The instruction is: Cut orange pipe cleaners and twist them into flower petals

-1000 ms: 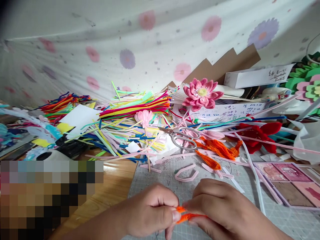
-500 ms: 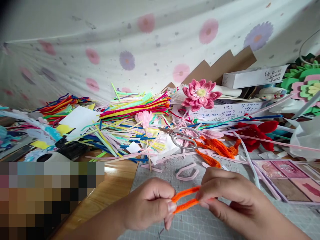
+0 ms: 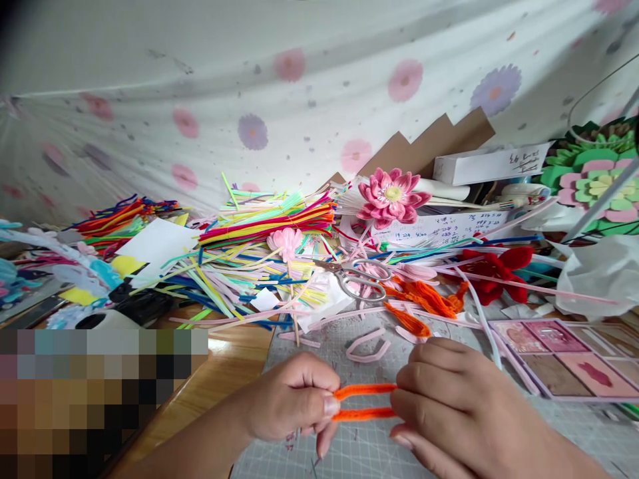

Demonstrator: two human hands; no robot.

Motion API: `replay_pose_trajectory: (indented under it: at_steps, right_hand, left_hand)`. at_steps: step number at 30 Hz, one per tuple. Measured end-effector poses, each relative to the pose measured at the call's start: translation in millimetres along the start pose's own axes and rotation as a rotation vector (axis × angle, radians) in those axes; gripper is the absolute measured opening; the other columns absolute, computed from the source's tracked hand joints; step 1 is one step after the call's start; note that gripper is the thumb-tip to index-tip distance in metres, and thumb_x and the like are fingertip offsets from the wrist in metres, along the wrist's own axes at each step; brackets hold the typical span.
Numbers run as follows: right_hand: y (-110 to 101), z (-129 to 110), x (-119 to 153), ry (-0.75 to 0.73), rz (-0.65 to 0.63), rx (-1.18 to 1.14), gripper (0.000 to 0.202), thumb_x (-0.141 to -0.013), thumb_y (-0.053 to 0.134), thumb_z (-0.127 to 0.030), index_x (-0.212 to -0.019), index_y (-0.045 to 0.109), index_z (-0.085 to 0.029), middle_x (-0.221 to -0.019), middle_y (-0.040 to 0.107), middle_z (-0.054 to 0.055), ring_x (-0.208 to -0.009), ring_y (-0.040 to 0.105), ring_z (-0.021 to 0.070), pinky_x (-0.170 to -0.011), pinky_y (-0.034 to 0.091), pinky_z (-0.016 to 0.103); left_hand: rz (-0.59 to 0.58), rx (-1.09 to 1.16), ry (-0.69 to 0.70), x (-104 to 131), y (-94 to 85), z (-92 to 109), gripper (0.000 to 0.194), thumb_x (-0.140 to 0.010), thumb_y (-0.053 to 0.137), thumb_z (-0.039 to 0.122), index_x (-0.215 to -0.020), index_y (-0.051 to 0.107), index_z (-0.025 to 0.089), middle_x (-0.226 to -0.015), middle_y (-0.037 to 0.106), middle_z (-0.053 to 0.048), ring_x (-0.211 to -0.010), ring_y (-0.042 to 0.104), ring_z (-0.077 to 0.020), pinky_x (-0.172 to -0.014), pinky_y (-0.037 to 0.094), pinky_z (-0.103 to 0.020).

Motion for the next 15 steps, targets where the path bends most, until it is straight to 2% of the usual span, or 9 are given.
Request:
replay_pose_trajectory:
  at_steps: [2,3,6,8,11,13,15]
  right_hand:
    - [-1,-2,-2,-0.066,-0.098,-0.095,0.028,-0.078,0.048,-0.021,-0.105,0.052,-0.026,-0.077,0.062,0.007,-0.071,0.059,0.0203,-0.065,0.048,0.034]
    - [-4,-1,-3,-0.070,-0.099,-0.138,0.030,-0.078,0.047,-0.019,-0.108,0.049,-0.025,-0.080,0.062,0.007,-0.074,0.059,0.0207,-0.065,0.048,0.033]
    - [-15,8,-4,0.013,0.046,-0.189,0.029,-0.077,0.047,-0.016,-0.105,0.049,-0.027,-0.081,0.063,0.006,-0.080,0.060,0.0207,-0.065,0.049,0.029]
    - [-13,16,-4,0.109,0.098,-0.194,0.026,-0.076,0.047,-0.013,-0.098,0.052,-0.027,-0.080,0.063,0.005,-0.079,0.062,0.0195,-0.065,0.049,0.026]
    - [-3,25,-5,0.236,0.070,-0.205,0.018,-0.078,0.047,-0.015,-0.092,0.054,-0.025,-0.079,0.063,0.005,-0.073,0.062,0.0179,-0.062,0.049,0.025]
    - [1,28,-6,0.273,0.011,-0.176,0.017,-0.080,0.047,-0.018,-0.095,0.053,-0.024,-0.083,0.063,0.006,-0.077,0.061,0.0185,-0.065,0.049,0.026]
    - [1,28,-6,0.267,-0.058,-0.108,0.019,-0.081,0.047,-0.020,-0.100,0.052,-0.023,-0.091,0.063,0.008,-0.086,0.059,0.0196,-0.071,0.048,0.028]
  left_hand:
    - [-0.047,-0.021,-0.040,3,1.0,3,0.029,-0.072,0.042,0.025,-0.045,0.036,0.016,-0.040,0.041,0.005,-0.038,0.040,-0.0046,-0.036,0.026,-0.014]
    - [-0.077,-0.052,-0.085,7,1.5,4,0.029,-0.073,0.042,0.026,-0.046,0.037,0.016,-0.042,0.042,0.004,-0.039,0.041,-0.0049,-0.037,0.028,-0.014]
    - [-0.114,-0.323,-0.258,24,-1.7,0,0.027,-0.075,0.042,0.027,-0.051,0.045,0.015,-0.047,0.047,0.004,-0.043,0.045,-0.0060,-0.041,0.032,-0.015]
    - [-0.062,-0.675,-0.297,35,-7.5,0,0.021,-0.074,0.047,0.027,-0.057,0.053,0.016,-0.052,0.052,0.003,-0.050,0.051,-0.0092,-0.046,0.034,-0.018]
    - [0.039,-1.244,-0.238,47,-9.9,11,0.015,-0.075,0.048,0.024,-0.070,0.060,0.017,-0.068,0.062,-0.004,-0.064,0.057,-0.0178,-0.056,0.037,-0.026]
    - [0.117,-1.435,-0.203,54,-9.6,22,0.016,-0.078,0.044,0.022,-0.075,0.059,0.018,-0.075,0.063,-0.006,-0.070,0.057,-0.0210,-0.062,0.038,-0.032]
    - [0.203,-1.464,-0.193,62,-12.1,31,0.016,-0.080,0.042,0.023,-0.077,0.057,0.020,-0.077,0.062,-0.003,-0.073,0.057,-0.0206,-0.065,0.037,-0.033]
Point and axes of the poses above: each hand's wrist, its own x-axis away from the middle knuckle, its own y-axis out of the palm, z = x × y, the point moved 6 cm from there along -x, towards the middle knuckle
